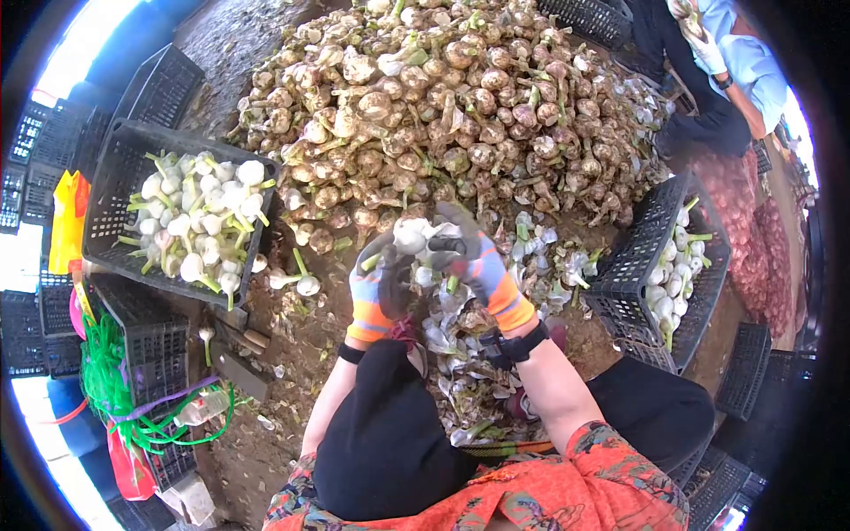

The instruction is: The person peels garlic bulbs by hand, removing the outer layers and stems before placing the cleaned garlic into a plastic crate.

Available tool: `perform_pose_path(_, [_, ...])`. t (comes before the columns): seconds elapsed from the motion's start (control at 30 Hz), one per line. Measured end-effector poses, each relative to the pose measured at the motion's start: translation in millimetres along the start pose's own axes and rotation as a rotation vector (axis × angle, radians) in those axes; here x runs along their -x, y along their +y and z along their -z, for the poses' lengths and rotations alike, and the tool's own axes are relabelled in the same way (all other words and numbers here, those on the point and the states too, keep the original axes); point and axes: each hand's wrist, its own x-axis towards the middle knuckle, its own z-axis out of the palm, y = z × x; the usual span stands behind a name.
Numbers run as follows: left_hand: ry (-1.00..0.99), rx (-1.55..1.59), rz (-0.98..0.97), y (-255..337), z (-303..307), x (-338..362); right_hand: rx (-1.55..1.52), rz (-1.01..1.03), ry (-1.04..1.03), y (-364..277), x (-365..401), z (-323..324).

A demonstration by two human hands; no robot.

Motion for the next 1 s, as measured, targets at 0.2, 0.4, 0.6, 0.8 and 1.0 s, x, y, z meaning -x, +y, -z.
perform_pose_path(0.2, [-0.103, -0.54, -0.438, -15.7, 15.4, -7.6, 0.8, 0.079, 0.192, 6.6, -2.3, -19.9])
perform_pose_path(0.4, [-0.195, 0.382, -0.009, -17.4, 5.6, -0.2, 0.397, 0.003, 0.315, 8.3, -7.3, 5.1])
perform_pose_path(0.6, [-0.09, 0.429, -0.031, 13.0, 7.7, 2.6, 0.083, -0.035, 0.517, -4.8, 5.2, 54.2])
perform_pose_path(0.8, [-0.649, -0.47, -0.227, 4.3, -19.9, 2.2, -0.37, -0.131, 0.409, -8.7, 38.5, 46.2])
perform_pose_path(1.0, [0.085, -1.356, -0.046, -13.7, 45.6, -48.7, -0.743, 0.395, -0.007, -122.3, 68.1, 34.7])
